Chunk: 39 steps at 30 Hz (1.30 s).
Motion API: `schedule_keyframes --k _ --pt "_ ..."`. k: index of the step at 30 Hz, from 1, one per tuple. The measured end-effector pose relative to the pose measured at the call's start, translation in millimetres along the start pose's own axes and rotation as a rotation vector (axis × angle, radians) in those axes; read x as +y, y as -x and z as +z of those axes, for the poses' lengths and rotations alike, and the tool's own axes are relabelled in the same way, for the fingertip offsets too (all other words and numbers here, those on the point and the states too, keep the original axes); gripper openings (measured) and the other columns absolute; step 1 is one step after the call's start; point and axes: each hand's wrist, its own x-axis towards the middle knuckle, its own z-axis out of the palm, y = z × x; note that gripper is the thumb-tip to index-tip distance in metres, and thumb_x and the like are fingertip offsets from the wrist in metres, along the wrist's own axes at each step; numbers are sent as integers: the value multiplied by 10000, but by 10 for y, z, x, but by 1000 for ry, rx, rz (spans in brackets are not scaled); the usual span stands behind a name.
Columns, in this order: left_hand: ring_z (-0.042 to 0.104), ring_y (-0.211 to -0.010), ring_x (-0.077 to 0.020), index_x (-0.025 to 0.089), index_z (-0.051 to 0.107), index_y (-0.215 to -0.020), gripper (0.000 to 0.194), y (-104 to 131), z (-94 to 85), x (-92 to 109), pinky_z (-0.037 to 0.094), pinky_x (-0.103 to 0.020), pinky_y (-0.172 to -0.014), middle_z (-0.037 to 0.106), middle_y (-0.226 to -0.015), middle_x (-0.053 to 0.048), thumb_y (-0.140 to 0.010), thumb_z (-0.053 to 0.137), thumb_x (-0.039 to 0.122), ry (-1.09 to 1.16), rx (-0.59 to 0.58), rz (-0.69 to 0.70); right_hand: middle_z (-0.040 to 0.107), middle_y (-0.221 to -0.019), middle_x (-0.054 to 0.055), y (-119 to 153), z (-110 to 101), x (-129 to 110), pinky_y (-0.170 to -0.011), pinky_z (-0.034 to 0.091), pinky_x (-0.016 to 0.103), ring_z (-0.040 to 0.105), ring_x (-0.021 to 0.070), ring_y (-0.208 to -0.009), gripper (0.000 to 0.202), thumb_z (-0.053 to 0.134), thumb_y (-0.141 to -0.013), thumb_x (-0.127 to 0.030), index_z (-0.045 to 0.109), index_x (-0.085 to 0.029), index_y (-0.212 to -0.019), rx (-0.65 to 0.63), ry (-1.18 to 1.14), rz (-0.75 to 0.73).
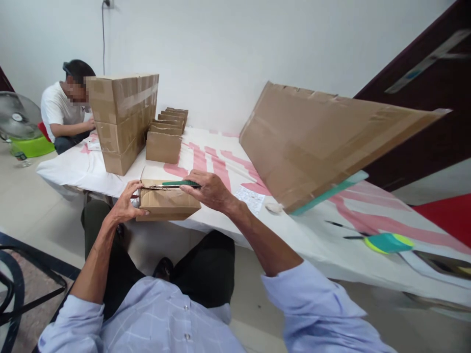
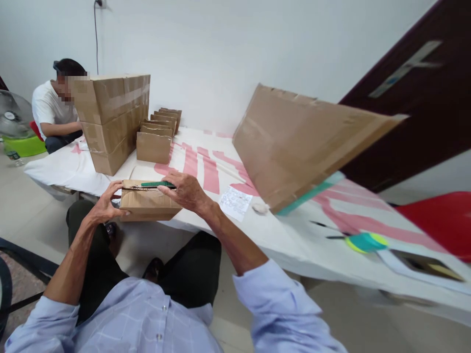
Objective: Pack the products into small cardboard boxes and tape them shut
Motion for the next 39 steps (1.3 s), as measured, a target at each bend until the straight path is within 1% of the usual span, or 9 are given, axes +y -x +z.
schedule_keyframes --k 4,12,16,21,23,26,30,34,39 --pt "521 -1462 -366 288 640 -1427 891 -8 2 -23 586 -520 -1102 462 -1564 -128 -612 995 230 1 -5 4 719 -916 66 -5 -45 -53 -787 491 317 663 209 -853 290 569 -1078 -396 779 -204 -1025 -16 39 -26" --pt "531 -1446 -369 292 653 -1401 874 -24 9 7 592 -517 -1092 461 -1573 -128 -603 1007 254 8 0 7 746 -999 83 -83 -68 -79 -750 447 302 674 214 -907 275 577 -1090 -386 767 -199 -1022 -97 243 -24" --pt "536 -1445 -374 298 662 -1397 867 -57 -11 31 589 -521 -1095 472 -1570 -126 -605 1014 285 -3 0 8 766 -1015 94 -207 -90 -136 -731 430 302 677 224 -926 248 609 -1077 -383 767 -201 -1022 -131 322 -37" --pt "533 -1455 -384 303 668 -1403 859 -122 -52 33 575 -546 -1108 476 -1566 -132 -620 1017 343 -6 -10 10 782 -975 95 -405 -162 -184 -739 411 308 698 234 -912 256 639 -1078 -404 775 -196 -1018 -242 359 -28" --pt "534 -1455 -385 301 679 -1390 859 -138 -73 24 573 -544 -1113 478 -1564 -129 -606 1025 358 -15 -13 2 782 -959 90 -441 -196 -141 -734 400 303 702 229 -901 276 645 -1081 -433 778 -198 -1023 -267 378 -27" --pt "536 -1453 -383 293 691 -1368 844 -132 -91 3 575 -539 -1118 482 -1555 -125 -600 1027 383 -21 -1 -14 779 -912 75 -397 -254 19 -708 388 295 699 220 -863 304 674 -1065 -482 786 -213 -982 -284 383 -10" --pt "538 -1449 -381 298 701 -1359 821 -110 -44 -17 575 -547 -1123 496 -1538 -120 -610 1024 389 -11 -6 -19 783 -901 56 -200 -375 278 -696 388 293 695 210 -851 286 672 -1065 -473 797 -236 -967 -313 374 18" --pt "543 -1441 -383 307 715 -1339 814 -127 21 -16 588 -537 -1100 492 -1536 -113 -591 1030 362 17 -36 -24 788 -944 62 -21 -518 426 -694 376 293 698 213 -870 266 670 -1061 -466 797 -242 -991 -314 406 77" --pt "562 -1404 -357 322 708 -1364 816 -87 -31 -35 603 -505 -1068 503 -1483 -95 -611 1021 352 -17 -32 -42 797 -980 84 160 -667 576 -699 363 300 700 233 -890 202 703 -1034 -394 788 -225 -964 -343 527 175"
